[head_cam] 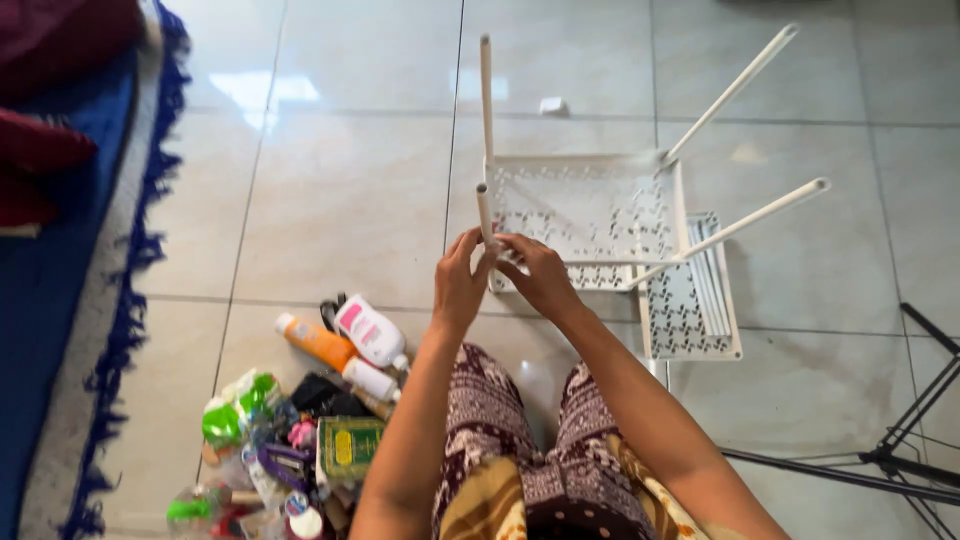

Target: The person assembles a white plastic storage rack by attaching black feet and white support poles to perforated trays. They insert the poles into the tray corners and stack a second tray on top, completing the structure.

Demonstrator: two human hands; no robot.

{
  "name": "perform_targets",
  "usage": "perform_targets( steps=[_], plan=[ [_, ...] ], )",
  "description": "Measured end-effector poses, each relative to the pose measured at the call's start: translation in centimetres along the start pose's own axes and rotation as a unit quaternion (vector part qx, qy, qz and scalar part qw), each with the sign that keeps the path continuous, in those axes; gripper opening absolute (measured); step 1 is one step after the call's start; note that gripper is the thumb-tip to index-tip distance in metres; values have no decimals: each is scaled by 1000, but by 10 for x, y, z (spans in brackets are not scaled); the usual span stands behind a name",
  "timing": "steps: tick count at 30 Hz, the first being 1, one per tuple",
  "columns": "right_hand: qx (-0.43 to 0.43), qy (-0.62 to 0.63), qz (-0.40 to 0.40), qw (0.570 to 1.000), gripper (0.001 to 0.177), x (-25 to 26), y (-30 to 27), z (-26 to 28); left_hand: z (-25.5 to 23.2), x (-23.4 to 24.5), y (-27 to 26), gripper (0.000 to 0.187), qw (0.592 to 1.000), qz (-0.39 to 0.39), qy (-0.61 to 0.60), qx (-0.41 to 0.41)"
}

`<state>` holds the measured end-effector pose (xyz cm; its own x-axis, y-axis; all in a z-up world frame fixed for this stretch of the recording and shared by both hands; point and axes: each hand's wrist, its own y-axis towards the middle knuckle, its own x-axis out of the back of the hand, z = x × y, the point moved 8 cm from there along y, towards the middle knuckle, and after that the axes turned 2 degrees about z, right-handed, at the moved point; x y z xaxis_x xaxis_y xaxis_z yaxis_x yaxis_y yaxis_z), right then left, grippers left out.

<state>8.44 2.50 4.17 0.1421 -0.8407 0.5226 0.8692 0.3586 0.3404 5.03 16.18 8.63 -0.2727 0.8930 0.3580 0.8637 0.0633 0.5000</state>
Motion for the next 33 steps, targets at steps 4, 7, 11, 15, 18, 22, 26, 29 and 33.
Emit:
perform_targets(
  steps=[4,7,11,15,18,22,26,29,33],
  plan=[
    [-33,-22,-129,991,27,73,-31,16,-46,11,7,35,994,-104,-28,-7],
    [104,-135,-337,926,30,155,-71,68,-75,9,14,37,966,-144,-209,-43],
    [125,-236,-474,839,45,233,-97,105,-79,-4,30,29,955,-197,-220,-24],
    [54,78,-375,922,34,274,-68,36,-67,-15,39,34,958,-217,-189,-8],
    [23,192,-367,910,40,279,-63,-8,-55,-13,53,38,959,-178,-219,-19],
    [23,163,-344,924,45,279,-50,-21,-47,-28,62,40,963,-101,-248,-29],
    [12,237,-299,924,46,278,-44,-21,-32,-37,76,40,950,-13,-310,14],
    [7,245,-287,926,46,280,-50,-18,-25,-34,81,40,940,12,-335,54],
    [8,268,-318,910,46,279,-59,-14,-46,-14,69,35,936,-50,-347,47]
  ],
)
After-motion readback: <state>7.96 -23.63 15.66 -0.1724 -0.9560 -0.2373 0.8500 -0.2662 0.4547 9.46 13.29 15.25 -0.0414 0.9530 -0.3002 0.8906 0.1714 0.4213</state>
